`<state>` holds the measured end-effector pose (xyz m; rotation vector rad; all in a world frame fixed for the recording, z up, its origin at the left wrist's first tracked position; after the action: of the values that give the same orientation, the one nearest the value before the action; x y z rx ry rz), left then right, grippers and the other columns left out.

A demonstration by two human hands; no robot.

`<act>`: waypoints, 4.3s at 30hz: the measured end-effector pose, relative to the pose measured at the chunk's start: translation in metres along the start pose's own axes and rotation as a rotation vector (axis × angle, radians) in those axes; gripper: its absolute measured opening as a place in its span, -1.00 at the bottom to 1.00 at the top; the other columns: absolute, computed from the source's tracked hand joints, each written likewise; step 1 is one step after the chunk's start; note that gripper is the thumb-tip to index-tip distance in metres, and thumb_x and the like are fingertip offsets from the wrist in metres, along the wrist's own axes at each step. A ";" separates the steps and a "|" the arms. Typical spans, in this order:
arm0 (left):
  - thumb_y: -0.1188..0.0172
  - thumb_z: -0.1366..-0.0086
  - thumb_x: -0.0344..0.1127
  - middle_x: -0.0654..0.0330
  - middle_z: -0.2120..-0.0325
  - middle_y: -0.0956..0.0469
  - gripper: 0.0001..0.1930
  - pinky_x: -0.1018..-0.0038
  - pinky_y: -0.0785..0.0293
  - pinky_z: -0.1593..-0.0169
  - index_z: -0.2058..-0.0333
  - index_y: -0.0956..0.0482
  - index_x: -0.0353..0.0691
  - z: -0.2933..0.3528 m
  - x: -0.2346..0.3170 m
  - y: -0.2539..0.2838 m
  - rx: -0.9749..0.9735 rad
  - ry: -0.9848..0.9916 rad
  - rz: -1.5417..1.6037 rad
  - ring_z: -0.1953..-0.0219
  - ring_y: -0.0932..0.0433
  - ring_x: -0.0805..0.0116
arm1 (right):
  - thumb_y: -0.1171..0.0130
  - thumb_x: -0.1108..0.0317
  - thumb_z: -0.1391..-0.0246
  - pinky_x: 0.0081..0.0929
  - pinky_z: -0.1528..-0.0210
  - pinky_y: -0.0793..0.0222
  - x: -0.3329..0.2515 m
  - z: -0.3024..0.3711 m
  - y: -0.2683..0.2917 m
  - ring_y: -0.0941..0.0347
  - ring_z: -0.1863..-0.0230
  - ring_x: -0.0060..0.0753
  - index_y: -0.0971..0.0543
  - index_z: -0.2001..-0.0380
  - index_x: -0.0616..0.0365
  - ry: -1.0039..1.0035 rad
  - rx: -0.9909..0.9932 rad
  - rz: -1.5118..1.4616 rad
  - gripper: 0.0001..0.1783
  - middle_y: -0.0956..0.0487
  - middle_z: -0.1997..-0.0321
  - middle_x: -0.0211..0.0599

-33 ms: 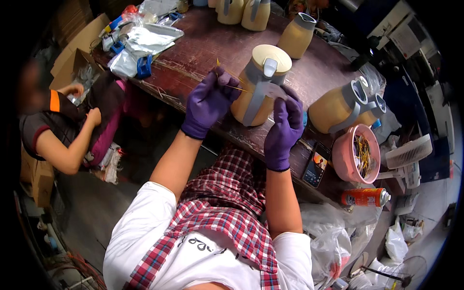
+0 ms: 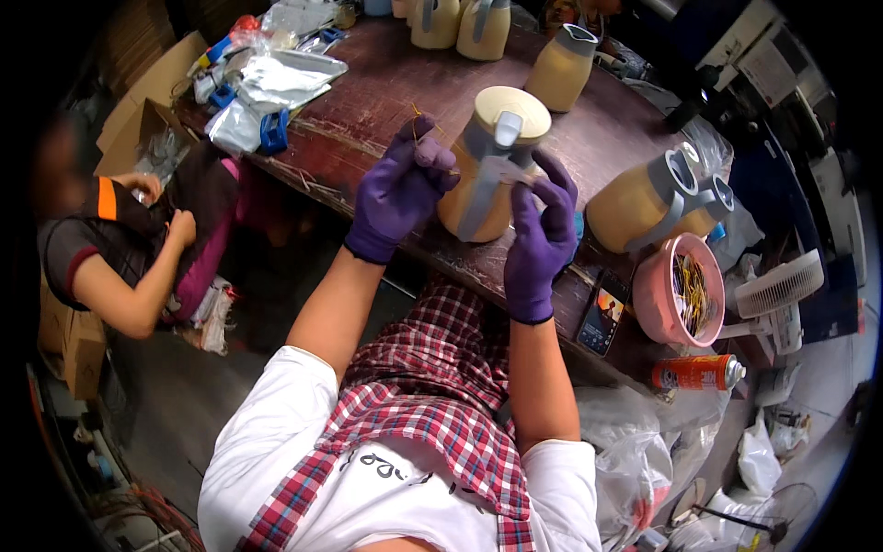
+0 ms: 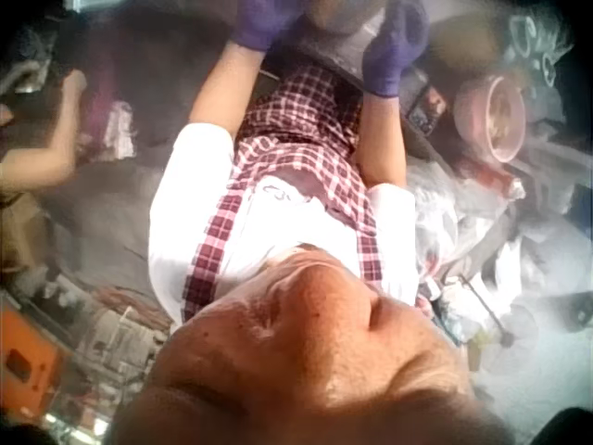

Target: The person assembles beige plastic pitchers by attaching gray handles and white lids. They repeatedly pick up pitcher bodies, secure handles, and place lids on top, then set the finished units on a cluttered wooden table.

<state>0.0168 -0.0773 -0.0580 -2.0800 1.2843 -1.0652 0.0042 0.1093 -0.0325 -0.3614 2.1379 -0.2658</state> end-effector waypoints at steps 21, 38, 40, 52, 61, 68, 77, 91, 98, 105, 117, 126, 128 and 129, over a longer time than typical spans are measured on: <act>-0.01 -0.30 -0.53 0.26 0.34 -0.53 -0.74 0.49 -0.36 0.05 0.16 -0.67 -0.21 -0.032 0.040 -0.036 0.024 -0.228 -1.550 0.19 -0.45 0.39 | -0.35 0.34 -0.02 -0.01 -0.47 -0.03 -0.043 -0.041 -0.010 -0.42 -0.26 -0.20 -0.41 -0.23 0.06 0.521 -0.446 0.569 -0.33 -0.61 -0.16 -0.42; -0.13 -0.31 -0.56 0.25 0.22 -0.57 -0.78 0.54 -0.42 0.01 0.09 -0.59 -0.26 -0.065 0.052 0.031 0.054 -0.025 -1.550 0.15 -0.51 0.50 | -0.26 0.37 0.01 -0.03 -0.39 -0.11 -0.038 -0.027 -0.015 -0.44 -0.18 -0.21 -0.43 -0.26 -0.04 0.591 -0.363 0.630 -0.32 -0.56 -0.06 -0.27; -0.13 -0.38 -0.52 0.25 0.15 -0.57 -0.74 0.54 -0.42 -0.03 -0.02 -0.56 -0.27 -0.047 0.040 0.036 0.139 0.178 -1.213 0.10 -0.51 0.52 | -0.24 0.38 0.00 -0.06 -0.38 -0.14 -0.040 -0.016 -0.008 -0.42 -0.20 -0.14 -0.42 -0.27 -0.02 0.549 -0.293 0.611 -0.32 -0.53 -0.08 -0.21; -0.04 -0.40 -0.52 0.20 0.14 -0.56 -0.78 0.55 -0.47 0.05 0.03 -0.54 -0.29 0.177 0.015 0.017 0.753 0.270 -1.142 0.15 -0.53 0.46 | -0.11 0.48 -0.08 -0.15 -0.37 -0.24 0.067 0.035 -0.015 -0.29 -0.37 0.02 -0.35 -0.32 0.13 0.080 -0.328 0.427 -0.33 -0.31 -0.39 0.07; -0.05 -0.41 -0.56 0.22 0.06 -0.52 -0.73 0.47 -0.45 -0.12 -0.05 -0.52 -0.31 -0.038 -0.077 0.081 0.149 0.070 -1.363 0.04 -0.52 0.42 | -0.08 0.49 -0.10 -0.17 -0.31 -0.32 0.095 0.071 0.068 -0.46 -0.21 0.00 -0.57 -0.10 0.11 -0.080 -0.335 0.394 -0.55 -0.57 -0.14 -0.07; -0.25 -0.17 -0.17 -0.18 -0.33 -0.12 -0.24 0.04 -0.16 -0.37 -0.36 -0.24 -0.08 -0.311 -0.124 0.163 -0.052 -0.437 -2.252 -0.33 -0.19 -0.25 | -0.10 0.47 -0.10 -0.15 -0.23 -0.36 0.080 0.067 0.060 -0.50 -0.14 -0.02 -0.57 -0.09 0.09 -0.151 -0.486 0.244 -0.56 -0.60 -0.07 -0.13; -0.32 -0.11 0.10 0.10 -0.04 -0.53 -0.64 -0.03 -0.12 -0.30 0.14 -0.68 0.16 -0.405 -0.139 0.145 -0.365 -0.540 -2.730 -0.20 -0.39 0.02 | -0.14 0.46 -0.08 -0.14 -0.14 -0.43 0.099 0.056 0.072 -0.56 -0.05 0.00 -0.64 0.04 0.12 -0.055 -0.318 0.246 -0.66 -0.66 0.07 -0.14; -0.41 -0.23 -0.47 0.12 0.19 -0.62 -0.80 0.40 -0.51 -0.06 0.20 -0.60 -0.29 -0.084 0.009 -0.012 -0.134 -0.268 -1.955 0.11 -0.58 0.32 | -0.02 0.54 -0.20 -0.47 -0.01 -0.52 -0.074 0.283 0.291 -0.61 0.13 -0.38 -0.63 0.15 0.23 -0.602 0.612 0.400 -0.76 -0.67 0.13 -0.20; -0.47 -0.18 -0.35 -0.02 -0.05 -0.57 -0.47 0.26 -0.43 -0.18 -0.07 -0.49 -0.42 -0.032 -0.042 -0.075 -0.137 -0.509 -2.227 -0.06 -0.51 0.18 | -0.06 0.32 -0.09 -0.11 0.13 -0.51 -0.095 0.365 0.421 -0.60 0.25 0.15 -0.64 0.13 0.23 -0.846 0.504 1.292 -0.67 -0.67 0.20 0.08; -0.24 -0.37 -0.35 0.03 -0.23 -0.32 -0.40 0.31 -0.35 -0.21 -0.30 -0.22 -0.32 -0.005 -0.011 -0.028 0.201 -0.357 -1.646 -0.17 -0.40 0.25 | -0.24 -0.02 0.10 -0.03 -0.07 -0.30 0.028 0.389 0.403 -0.52 0.05 0.06 -0.72 0.35 0.07 -0.629 -0.174 2.102 -0.60 -0.65 0.13 -0.01; -0.05 -0.49 -0.02 0.21 -0.13 -0.46 -0.43 0.29 -0.35 -0.22 -0.33 -0.25 -0.18 0.025 -0.010 0.095 0.340 0.352 -0.592 -0.15 -0.43 0.32 | -0.42 0.10 0.16 -0.12 -0.34 -0.26 -0.130 0.338 0.351 -0.33 -0.29 0.08 -0.38 -0.28 0.21 -0.974 0.010 1.326 -0.09 -0.41 -0.29 0.04; -0.22 -0.38 0.03 0.25 0.30 -0.45 -0.53 0.42 -0.33 0.03 -0.01 -0.44 -0.25 0.055 -0.012 -0.006 0.345 0.074 -0.954 0.22 -0.39 0.44 | -0.35 0.30 0.00 -0.23 -0.36 -0.24 -0.185 0.205 0.205 -0.35 -0.35 -0.22 -0.27 -0.37 0.18 -0.638 0.262 0.326 -0.15 -0.35 -0.38 -0.05; -0.25 -0.34 0.09 0.22 0.31 -0.48 -0.53 0.26 -0.30 -0.09 0.06 -0.49 -0.22 0.068 -0.004 -0.038 0.243 0.095 -0.970 0.20 -0.42 0.36 | -0.30 0.21 -0.06 -0.12 -0.38 -0.24 -0.192 0.171 0.175 -0.31 -0.39 -0.09 -0.19 -0.41 0.18 -0.479 0.215 0.086 -0.12 -0.30 -0.41 0.11; -0.25 -0.33 0.13 0.20 0.29 -0.52 -0.52 0.11 -0.26 -0.21 0.10 -0.51 -0.21 0.077 -0.001 -0.046 0.169 0.118 -0.969 0.16 -0.45 0.29 | -0.22 0.06 -0.15 -0.02 -0.39 -0.24 -0.190 0.160 0.169 -0.27 -0.42 0.00 -0.11 -0.44 0.15 -0.412 0.145 -0.036 -0.10 -0.25 -0.43 0.21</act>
<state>0.1030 -0.0560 -0.0709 -2.5517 0.1241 -1.6081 0.2121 0.3265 -0.0296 -0.3383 1.6991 -0.3340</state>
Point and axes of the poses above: each hand's wrist, its own z-axis away from the middle knuckle, its own y-axis out of the back of the hand, x = y × z, the point moved 1 cm from there along -z, towards the middle knuckle
